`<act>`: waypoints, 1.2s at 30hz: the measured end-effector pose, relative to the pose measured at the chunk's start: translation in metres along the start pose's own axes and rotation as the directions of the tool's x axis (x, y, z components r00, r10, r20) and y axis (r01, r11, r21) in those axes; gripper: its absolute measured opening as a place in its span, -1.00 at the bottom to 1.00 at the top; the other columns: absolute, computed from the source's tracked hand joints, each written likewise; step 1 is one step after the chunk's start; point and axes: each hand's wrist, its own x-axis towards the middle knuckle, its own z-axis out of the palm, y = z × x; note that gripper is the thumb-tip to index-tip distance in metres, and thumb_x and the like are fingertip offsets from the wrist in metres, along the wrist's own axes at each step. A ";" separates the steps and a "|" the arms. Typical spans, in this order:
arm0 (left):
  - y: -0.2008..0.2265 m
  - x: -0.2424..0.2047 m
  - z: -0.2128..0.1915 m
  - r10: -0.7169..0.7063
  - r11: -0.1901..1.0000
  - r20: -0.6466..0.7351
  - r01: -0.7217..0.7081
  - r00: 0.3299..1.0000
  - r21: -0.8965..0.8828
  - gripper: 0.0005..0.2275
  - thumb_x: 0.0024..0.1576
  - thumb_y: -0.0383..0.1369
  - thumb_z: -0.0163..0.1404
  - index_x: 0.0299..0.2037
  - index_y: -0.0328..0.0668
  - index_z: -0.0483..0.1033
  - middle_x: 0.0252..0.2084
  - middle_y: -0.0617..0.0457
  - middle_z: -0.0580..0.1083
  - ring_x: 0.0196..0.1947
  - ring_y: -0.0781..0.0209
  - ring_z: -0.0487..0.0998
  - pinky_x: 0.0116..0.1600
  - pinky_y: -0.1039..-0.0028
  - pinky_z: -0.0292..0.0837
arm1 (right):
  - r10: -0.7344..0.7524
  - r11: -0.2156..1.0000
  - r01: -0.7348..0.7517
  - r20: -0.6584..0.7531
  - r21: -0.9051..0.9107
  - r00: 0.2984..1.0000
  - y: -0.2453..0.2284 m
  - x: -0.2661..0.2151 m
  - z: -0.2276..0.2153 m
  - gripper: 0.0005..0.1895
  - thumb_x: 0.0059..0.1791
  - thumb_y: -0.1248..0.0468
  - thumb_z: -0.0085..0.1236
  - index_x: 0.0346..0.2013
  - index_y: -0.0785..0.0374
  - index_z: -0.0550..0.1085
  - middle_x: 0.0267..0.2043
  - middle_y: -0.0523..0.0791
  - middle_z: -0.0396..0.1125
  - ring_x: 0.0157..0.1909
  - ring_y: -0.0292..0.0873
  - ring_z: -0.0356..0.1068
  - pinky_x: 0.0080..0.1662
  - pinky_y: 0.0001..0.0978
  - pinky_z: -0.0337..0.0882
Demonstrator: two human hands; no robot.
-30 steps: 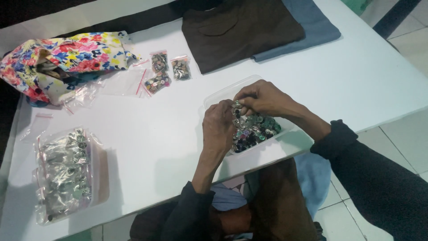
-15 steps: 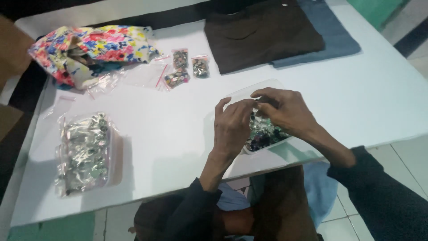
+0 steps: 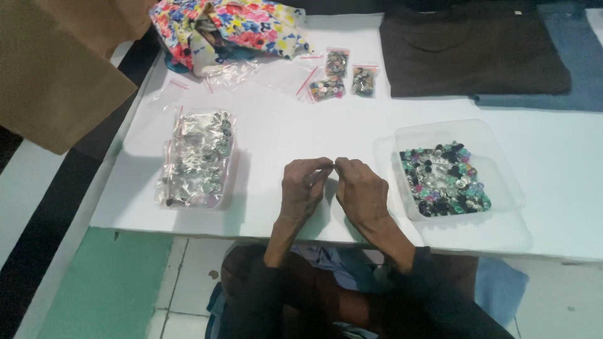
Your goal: Sorting small buttons from a tray and placing them into small plastic bags
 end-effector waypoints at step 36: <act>0.024 0.008 -0.009 -0.106 0.993 0.196 0.093 0.975 0.076 -0.67 0.11 -0.43 0.13 0.12 -0.05 0.55 0.02 -0.10 0.56 0.14 -0.21 0.50 0.23 -0.06 0.33 | 0.060 0.968 -0.029 -0.117 0.249 0.991 0.004 -0.008 -0.001 -0.52 0.00 0.35 0.20 0.21 0.43 0.39 0.06 0.22 0.32 -0.10 0.24 0.50 -0.24 -0.04 0.61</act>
